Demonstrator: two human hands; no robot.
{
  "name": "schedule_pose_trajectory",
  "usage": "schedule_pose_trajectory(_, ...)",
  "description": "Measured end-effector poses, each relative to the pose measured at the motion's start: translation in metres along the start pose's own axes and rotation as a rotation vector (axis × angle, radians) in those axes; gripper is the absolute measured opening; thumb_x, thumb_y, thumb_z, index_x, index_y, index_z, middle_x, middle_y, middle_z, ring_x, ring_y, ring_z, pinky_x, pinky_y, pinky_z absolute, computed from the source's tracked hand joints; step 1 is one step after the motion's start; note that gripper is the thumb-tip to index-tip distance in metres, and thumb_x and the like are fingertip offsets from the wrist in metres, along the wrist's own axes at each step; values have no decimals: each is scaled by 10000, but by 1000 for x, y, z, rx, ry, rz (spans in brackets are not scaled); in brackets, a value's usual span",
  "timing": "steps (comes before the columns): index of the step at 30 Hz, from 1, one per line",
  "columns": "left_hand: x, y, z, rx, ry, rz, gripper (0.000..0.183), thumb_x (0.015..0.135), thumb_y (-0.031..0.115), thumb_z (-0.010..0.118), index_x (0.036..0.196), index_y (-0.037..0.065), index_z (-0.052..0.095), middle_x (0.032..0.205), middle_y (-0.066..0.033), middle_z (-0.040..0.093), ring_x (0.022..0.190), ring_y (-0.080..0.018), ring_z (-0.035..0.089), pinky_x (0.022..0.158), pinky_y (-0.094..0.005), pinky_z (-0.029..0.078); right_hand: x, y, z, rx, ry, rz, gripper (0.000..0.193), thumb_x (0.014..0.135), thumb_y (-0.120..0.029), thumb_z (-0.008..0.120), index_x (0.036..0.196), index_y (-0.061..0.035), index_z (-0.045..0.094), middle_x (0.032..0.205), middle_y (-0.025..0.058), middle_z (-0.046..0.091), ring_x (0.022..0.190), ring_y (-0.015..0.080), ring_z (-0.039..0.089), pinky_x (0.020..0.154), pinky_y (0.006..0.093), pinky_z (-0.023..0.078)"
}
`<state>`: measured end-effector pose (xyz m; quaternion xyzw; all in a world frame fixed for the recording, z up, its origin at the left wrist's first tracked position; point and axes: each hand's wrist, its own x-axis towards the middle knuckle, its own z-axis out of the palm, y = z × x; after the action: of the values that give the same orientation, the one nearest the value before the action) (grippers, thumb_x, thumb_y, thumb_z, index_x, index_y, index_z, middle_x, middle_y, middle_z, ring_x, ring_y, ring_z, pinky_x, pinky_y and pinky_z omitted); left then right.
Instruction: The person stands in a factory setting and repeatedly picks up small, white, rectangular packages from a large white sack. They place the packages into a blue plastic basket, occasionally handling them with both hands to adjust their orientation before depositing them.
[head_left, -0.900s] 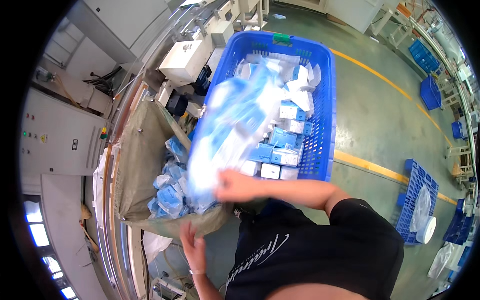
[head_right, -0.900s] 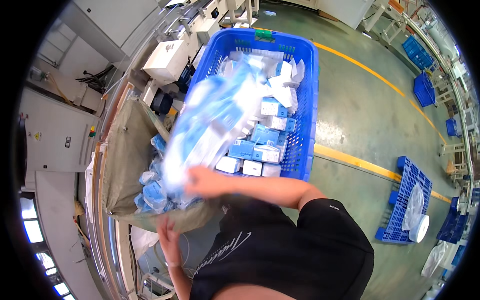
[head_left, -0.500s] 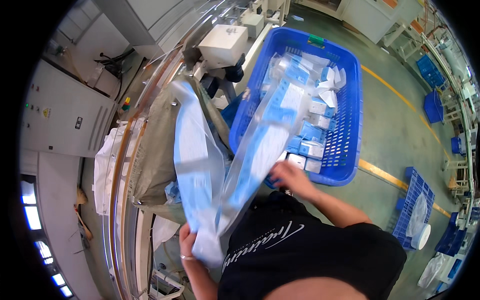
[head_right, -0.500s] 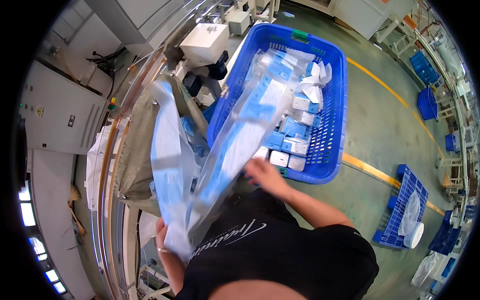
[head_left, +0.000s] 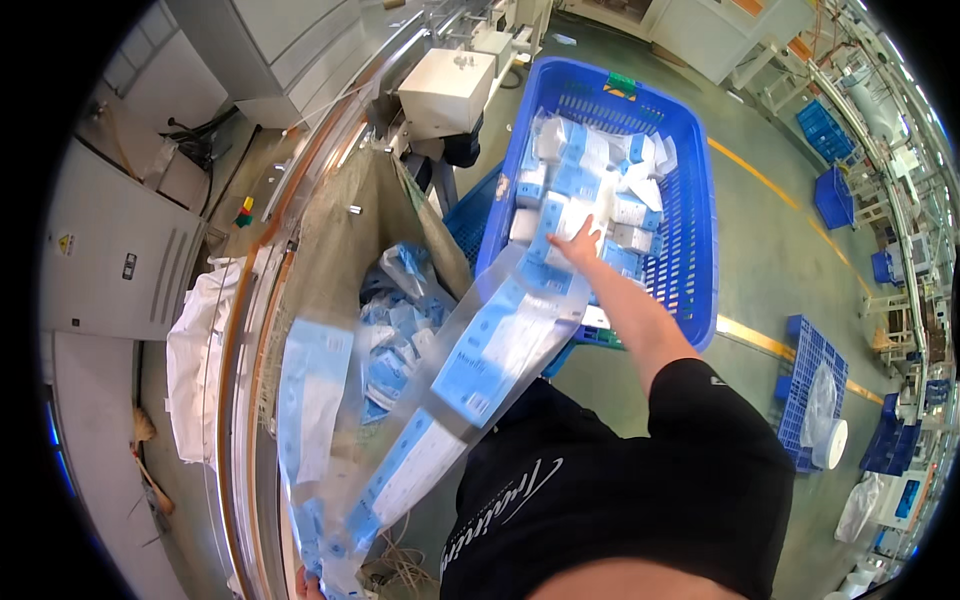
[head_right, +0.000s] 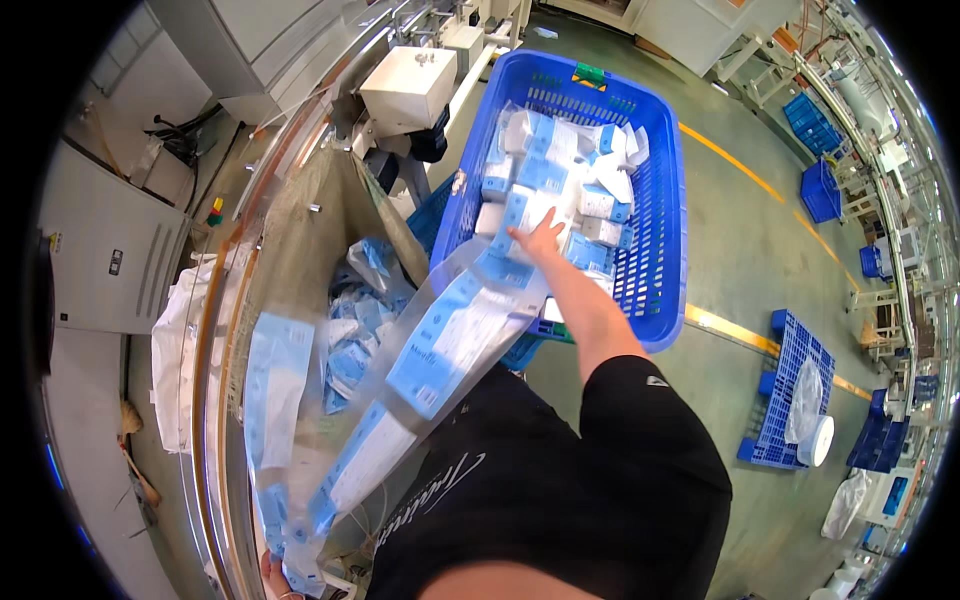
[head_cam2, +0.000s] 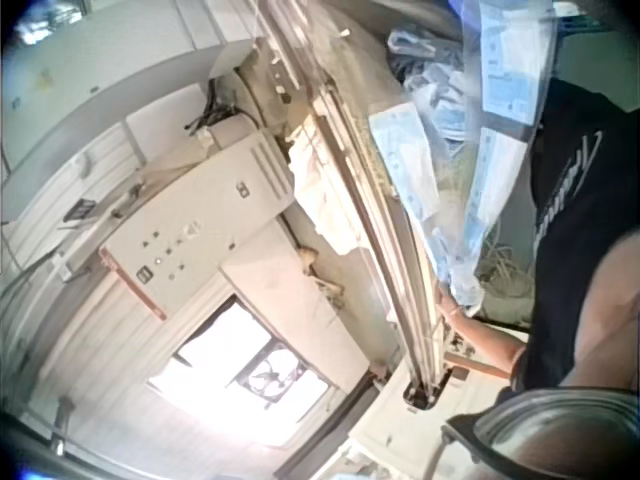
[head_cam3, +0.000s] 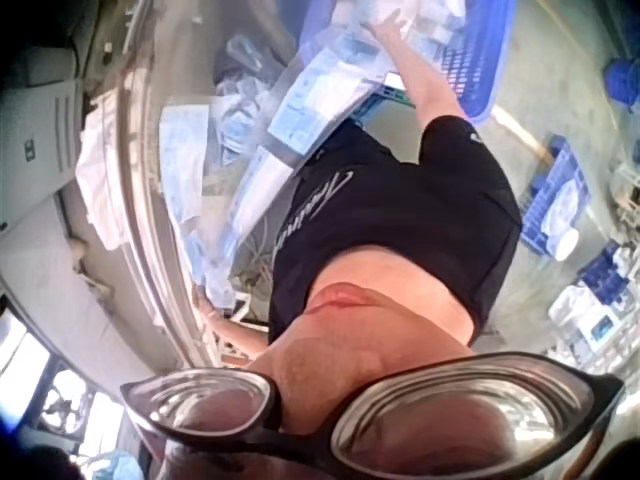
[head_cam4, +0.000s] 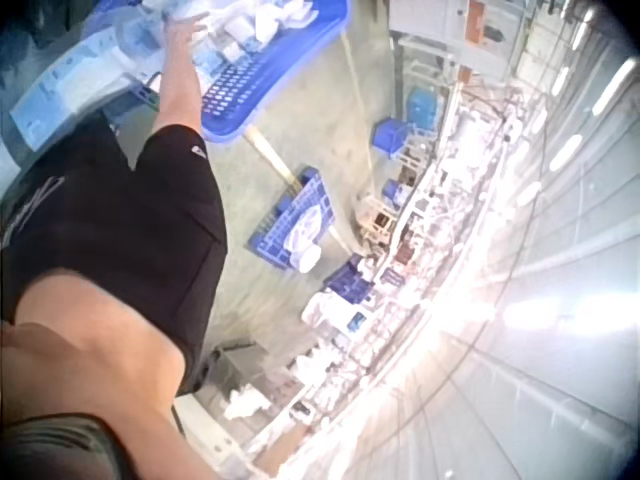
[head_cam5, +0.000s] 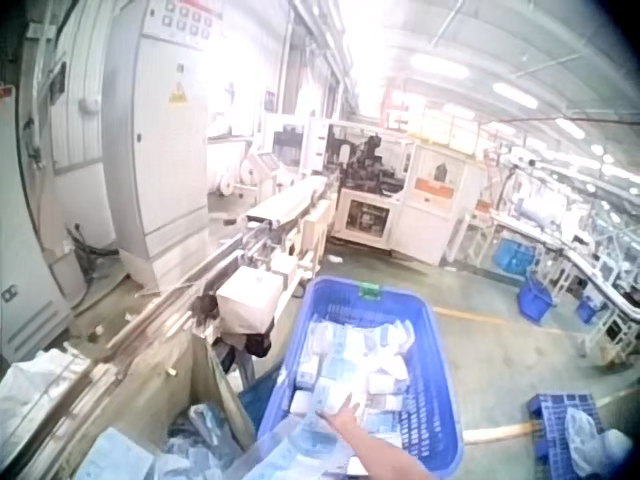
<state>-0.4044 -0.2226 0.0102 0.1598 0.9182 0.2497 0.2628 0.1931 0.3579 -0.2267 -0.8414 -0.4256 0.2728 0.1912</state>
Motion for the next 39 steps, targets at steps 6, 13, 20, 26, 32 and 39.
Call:
schedule_pose_trajectory(6, -37, 36, 42, 29, 424, 112, 475, 817, 50, 514, 1288, 11, 465, 1180, -222, 540, 977, -275, 545, 849, -419, 458, -6, -6, 18, -212, -264, -147, 1118, 658, -359, 771, 1438, -147, -2, 1381, 351, 141, 1140, 445, 454, 952, 422, 409)
schedule_pose_trajectory(13, -95, 240, 247, -712, -21, 256, 398, 837, 60, 524, 1225, -13, 478, 1123, -154, 564, 973, -216, 559, 855, -336, 459, -14, -34, -6, 105, -114, -453, 354, 766, -178, 615, 1094, -53, 570, 875, 163, 606, 835, 318, 607, 732, 400, 485)
schedule_pose_trajectory(20, -146, 329, 387, -970, -589, -90, 506, 914, 459, 449, 1194, 39, 487, 1099, -65, 571, 971, -183, 557, 829, -330, 457, -182, -83, -139, 339, -1147, -1389, 481, 700, -97, 638, 1171, -77, 541, 1098, 118, 518, 1027, 275, 514, 856, 338, 444)
schedule_pose_trajectory(26, -70, 364, 304, -365, 347, 261, 230, 819, 93, 583, 992, -55, 618, 906, -115, 626, 889, -199, 561, 802, -344, 454, -148, -65, -172, 612, -1010, -1220, 397, 774, -95, 637, 1157, -102, 529, 1246, 121, 461, 883, 263, 589, 743, 328, 500)
schedule_pose_trajectory(32, 49, 289, 299, 287, 410, 1072, 442, 787, -30, 458, 1226, 0, 480, 1217, -179, 517, 1126, -326, 492, 968, -383, 393, -128, -52, -158, 328, -900, -782, 224, 818, -66, 583, 1037, -22, 578, 944, 127, 606, 800, 230, 632, 689, 311, 507)
schedule_pose_trajectory(39, 187, 113, 452, 812, -259, 123, 392, 887, 356, 424, 1096, 64, 580, 1112, -224, 573, 1023, -359, 556, 864, -453, 445, -165, -68, -144, 88, -705, -822, 238, 811, -75, 599, 1046, -45, 574, 870, 123, 595, 771, 264, 611, 666, 339, 495)
